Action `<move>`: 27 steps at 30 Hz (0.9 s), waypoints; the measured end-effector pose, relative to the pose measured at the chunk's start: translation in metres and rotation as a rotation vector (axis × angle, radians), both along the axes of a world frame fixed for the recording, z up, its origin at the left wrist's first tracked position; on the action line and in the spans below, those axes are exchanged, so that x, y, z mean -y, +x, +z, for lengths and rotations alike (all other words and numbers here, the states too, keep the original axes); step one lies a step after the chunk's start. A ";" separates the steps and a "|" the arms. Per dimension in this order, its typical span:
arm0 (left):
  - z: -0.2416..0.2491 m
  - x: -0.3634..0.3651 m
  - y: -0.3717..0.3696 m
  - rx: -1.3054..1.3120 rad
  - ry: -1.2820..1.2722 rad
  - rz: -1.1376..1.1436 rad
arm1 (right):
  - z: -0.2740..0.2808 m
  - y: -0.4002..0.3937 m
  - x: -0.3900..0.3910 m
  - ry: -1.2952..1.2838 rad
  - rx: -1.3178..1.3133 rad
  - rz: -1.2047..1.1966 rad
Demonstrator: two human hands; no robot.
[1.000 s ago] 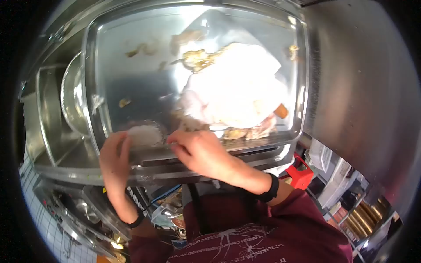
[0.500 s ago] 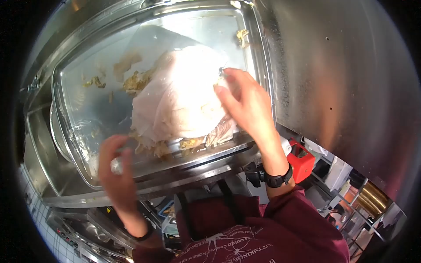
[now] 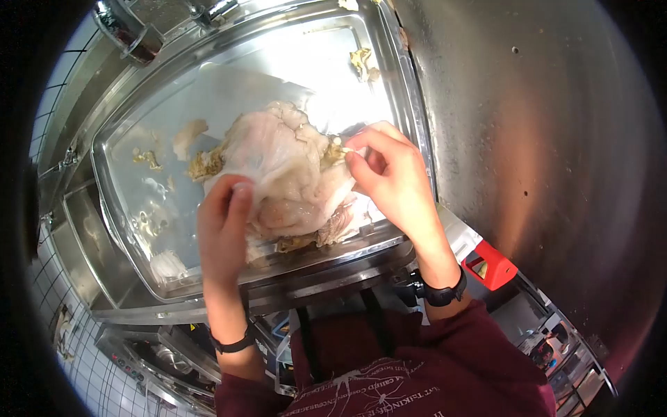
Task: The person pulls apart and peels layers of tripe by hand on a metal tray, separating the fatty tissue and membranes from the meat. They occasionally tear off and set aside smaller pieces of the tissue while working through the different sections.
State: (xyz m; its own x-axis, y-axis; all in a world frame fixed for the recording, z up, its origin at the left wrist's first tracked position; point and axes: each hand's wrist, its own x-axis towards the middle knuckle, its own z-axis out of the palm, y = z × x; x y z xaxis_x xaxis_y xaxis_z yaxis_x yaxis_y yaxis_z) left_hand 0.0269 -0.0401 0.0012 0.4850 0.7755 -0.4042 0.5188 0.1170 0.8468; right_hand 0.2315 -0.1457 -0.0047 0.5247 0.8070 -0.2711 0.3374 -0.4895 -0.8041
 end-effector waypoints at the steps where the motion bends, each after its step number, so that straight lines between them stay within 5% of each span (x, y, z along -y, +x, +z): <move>1: 0.004 0.000 -0.007 0.105 -0.144 0.093 | 0.001 0.001 0.002 -0.032 0.013 0.008; 9: 0.012 0.015 -0.050 0.244 -0.226 0.256 | 0.008 -0.026 -0.018 0.121 0.119 0.192; 15: 0.017 0.008 -0.076 0.184 -0.167 0.306 | -0.011 -0.035 -0.046 -0.091 0.355 0.486; 21: 0.009 -0.011 -0.108 -0.135 -0.087 0.347 | 0.000 -0.040 -0.050 -0.150 0.077 0.422; 25: -0.003 -0.009 -0.110 -0.319 0.178 0.135 | 0.013 -0.050 -0.045 -0.123 -0.113 0.315; 27: -0.005 -0.004 -0.099 -0.395 0.727 0.006 | 0.020 -0.054 -0.045 -0.121 -0.216 0.273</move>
